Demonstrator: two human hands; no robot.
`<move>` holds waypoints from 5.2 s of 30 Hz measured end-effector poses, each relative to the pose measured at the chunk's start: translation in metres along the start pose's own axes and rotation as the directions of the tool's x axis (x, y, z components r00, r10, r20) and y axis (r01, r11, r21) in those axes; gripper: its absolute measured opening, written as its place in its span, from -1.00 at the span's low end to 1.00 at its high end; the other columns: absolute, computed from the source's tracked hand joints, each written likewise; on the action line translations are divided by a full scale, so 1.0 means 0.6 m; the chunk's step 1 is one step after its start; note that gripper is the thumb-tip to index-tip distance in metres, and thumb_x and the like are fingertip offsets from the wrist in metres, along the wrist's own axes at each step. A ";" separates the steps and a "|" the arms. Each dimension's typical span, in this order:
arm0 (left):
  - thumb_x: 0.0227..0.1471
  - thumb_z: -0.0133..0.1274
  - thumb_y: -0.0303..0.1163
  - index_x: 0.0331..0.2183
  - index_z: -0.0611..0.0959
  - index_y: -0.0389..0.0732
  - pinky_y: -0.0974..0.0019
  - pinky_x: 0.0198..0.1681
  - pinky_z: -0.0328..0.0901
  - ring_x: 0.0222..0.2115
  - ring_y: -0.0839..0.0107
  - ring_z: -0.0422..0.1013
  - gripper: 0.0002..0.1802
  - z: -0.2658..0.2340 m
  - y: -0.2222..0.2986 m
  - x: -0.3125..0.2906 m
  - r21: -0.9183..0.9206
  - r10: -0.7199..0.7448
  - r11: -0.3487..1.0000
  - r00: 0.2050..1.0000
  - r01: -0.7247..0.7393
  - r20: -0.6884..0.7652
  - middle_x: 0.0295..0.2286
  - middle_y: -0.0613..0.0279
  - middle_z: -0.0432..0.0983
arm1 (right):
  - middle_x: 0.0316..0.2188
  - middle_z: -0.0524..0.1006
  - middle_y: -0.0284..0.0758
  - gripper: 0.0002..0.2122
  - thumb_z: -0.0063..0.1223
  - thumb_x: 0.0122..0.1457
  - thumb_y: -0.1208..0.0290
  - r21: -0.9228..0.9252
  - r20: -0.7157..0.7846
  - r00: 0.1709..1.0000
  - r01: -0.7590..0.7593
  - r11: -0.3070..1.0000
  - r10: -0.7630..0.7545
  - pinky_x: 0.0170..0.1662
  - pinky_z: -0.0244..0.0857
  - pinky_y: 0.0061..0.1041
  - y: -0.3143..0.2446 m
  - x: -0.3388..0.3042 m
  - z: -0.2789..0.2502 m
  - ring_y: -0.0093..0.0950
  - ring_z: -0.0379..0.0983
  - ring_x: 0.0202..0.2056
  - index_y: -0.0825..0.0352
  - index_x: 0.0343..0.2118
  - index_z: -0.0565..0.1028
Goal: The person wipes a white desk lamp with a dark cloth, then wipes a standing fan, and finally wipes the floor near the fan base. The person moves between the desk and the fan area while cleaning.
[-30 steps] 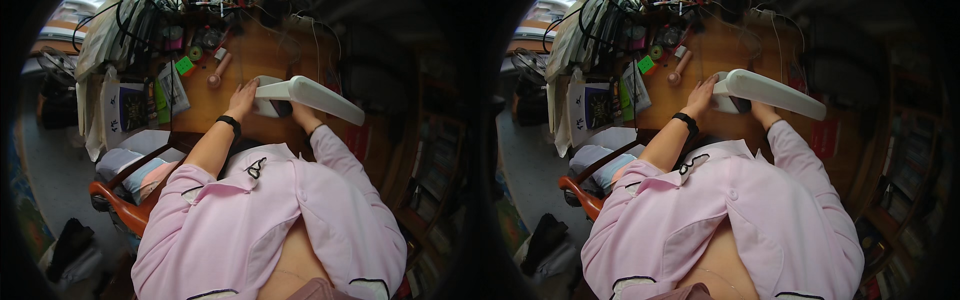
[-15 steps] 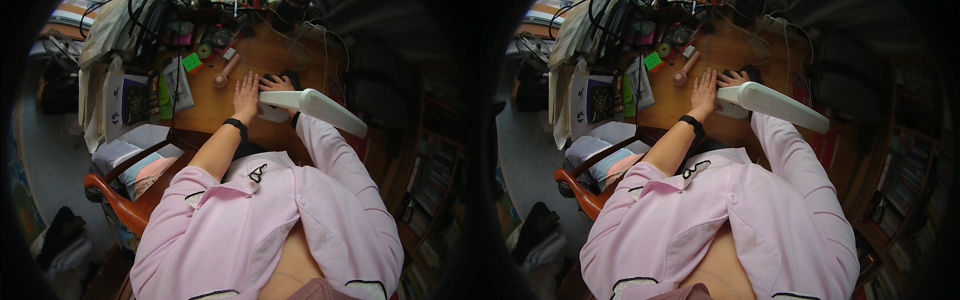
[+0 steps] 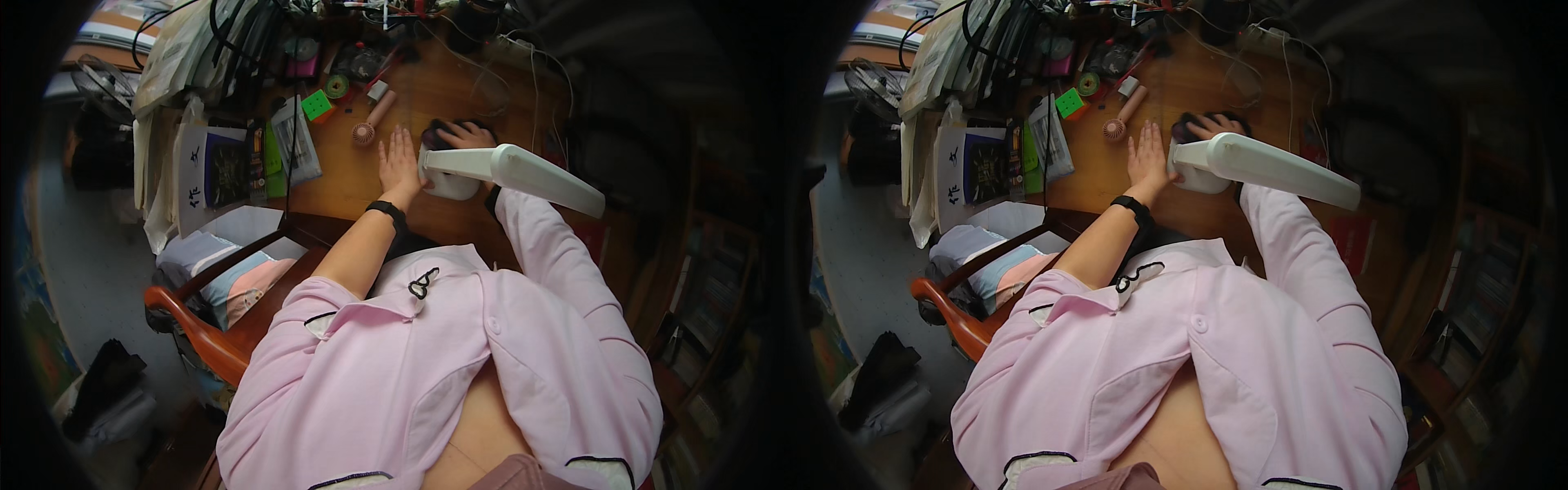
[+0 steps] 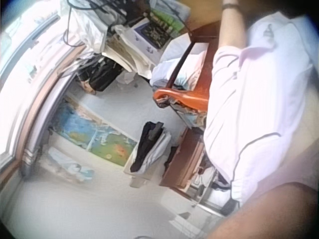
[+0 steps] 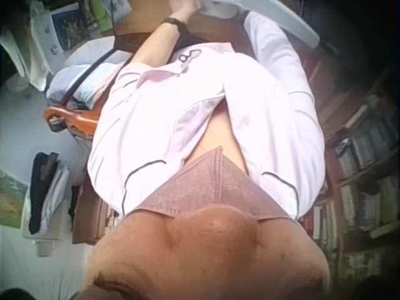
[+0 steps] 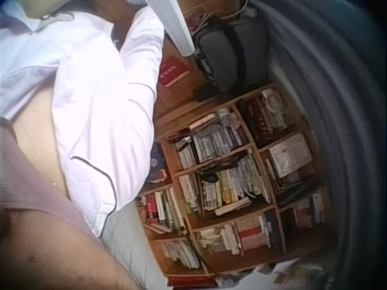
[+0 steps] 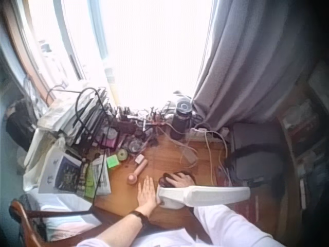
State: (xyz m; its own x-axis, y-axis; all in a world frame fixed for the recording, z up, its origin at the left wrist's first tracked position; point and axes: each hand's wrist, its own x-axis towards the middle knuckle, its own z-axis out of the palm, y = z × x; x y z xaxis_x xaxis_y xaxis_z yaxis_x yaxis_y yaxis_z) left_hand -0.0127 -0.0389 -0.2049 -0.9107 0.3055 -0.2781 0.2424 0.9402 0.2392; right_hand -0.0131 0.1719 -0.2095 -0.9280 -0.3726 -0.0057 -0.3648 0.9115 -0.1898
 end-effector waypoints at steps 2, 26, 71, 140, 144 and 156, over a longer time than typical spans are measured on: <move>-0.49 0.47 0.05 0.31 -0.06 -0.26 0.11 0.38 -0.39 0.36 0.31 -0.21 0.49 0.003 -0.001 -0.001 -0.022 0.003 1.000 1.000 -0.003 0.006 0.34 0.11 -0.18 | 0.15 0.39 -0.23 -0.56 -0.03 0.18 0.26 0.165 -0.054 0.983 -0.167 0.972 0.178 0.12 0.22 -0.09 0.007 -0.042 -0.001 -0.09 0.30 0.12 0.05 0.16 0.40; -0.45 0.50 -0.24 0.30 0.05 -0.09 0.06 0.34 -0.10 0.29 0.24 0.00 0.33 -0.004 0.008 -0.003 -0.157 0.192 0.968 0.981 -0.195 -0.038 0.29 0.10 0.02 | 0.27 0.25 -0.32 -0.51 -0.09 0.04 0.60 -0.010 0.072 0.920 -0.385 0.923 0.385 0.06 0.25 -0.25 -0.035 -0.275 0.013 -0.21 0.30 0.07 0.24 0.11 0.40; -0.20 0.16 -0.68 0.04 0.41 -0.07 0.13 -0.04 0.36 -0.07 -0.04 0.42 -0.31 -0.011 -0.001 0.024 -0.536 0.275 0.836 0.936 -0.119 0.220 -0.10 -0.03 0.50 | 0.07 0.45 -0.36 -0.53 -0.14 0.16 0.49 0.056 0.053 0.878 -0.477 0.877 0.475 0.10 0.22 -0.19 -0.032 -0.149 0.004 -0.22 0.33 0.07 0.03 0.17 0.35; -0.14 0.27 -0.26 -0.29 0.45 -0.21 0.02 -0.42 0.39 -0.43 -0.01 0.52 -0.59 0.036 0.026 -0.040 -0.134 0.396 0.901 0.909 -0.412 -0.129 -0.47 0.02 0.58 | 0.24 0.28 -0.32 -0.58 -0.08 0.09 0.49 -0.159 0.001 0.948 -0.314 0.936 0.318 -0.17 0.33 -0.41 -0.144 -0.231 0.030 -0.36 0.39 -0.05 0.18 0.07 0.44; -0.08 0.24 -0.24 -0.05 0.48 -0.15 0.07 -0.45 0.40 -0.45 0.05 0.54 -0.46 0.030 0.009 -0.028 -0.064 0.503 0.856 0.855 -0.513 -0.124 -0.45 0.06 0.60 | 0.22 0.32 -0.42 -0.63 -0.10 0.12 0.46 -0.024 -0.049 0.986 -0.161 0.987 0.160 -0.16 0.30 -0.41 -0.164 -0.253 0.029 -0.42 0.38 -0.10 0.14 0.02 0.49; -0.05 0.21 -0.10 -0.27 0.46 -0.14 0.07 -0.59 0.35 -0.58 0.09 0.51 -0.59 0.055 0.027 -0.076 0.014 0.477 0.874 0.849 -0.487 -0.226 -0.61 0.12 0.55 | 0.28 0.24 -0.46 -0.60 -0.08 0.11 0.45 -0.074 0.089 0.996 -0.004 0.997 0.010 -0.14 0.30 -0.40 -0.142 -0.288 0.019 -0.44 0.37 -0.08 0.09 0.05 0.47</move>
State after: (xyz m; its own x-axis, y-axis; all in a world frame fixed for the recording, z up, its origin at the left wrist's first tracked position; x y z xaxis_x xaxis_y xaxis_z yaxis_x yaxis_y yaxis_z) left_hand 0.0440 -0.0325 -0.2191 -0.7337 0.6737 0.0883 0.6595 0.6748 0.3312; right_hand 0.1792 0.1566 -0.2034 -0.9213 -0.3771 -0.0946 -0.3660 0.9233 -0.1163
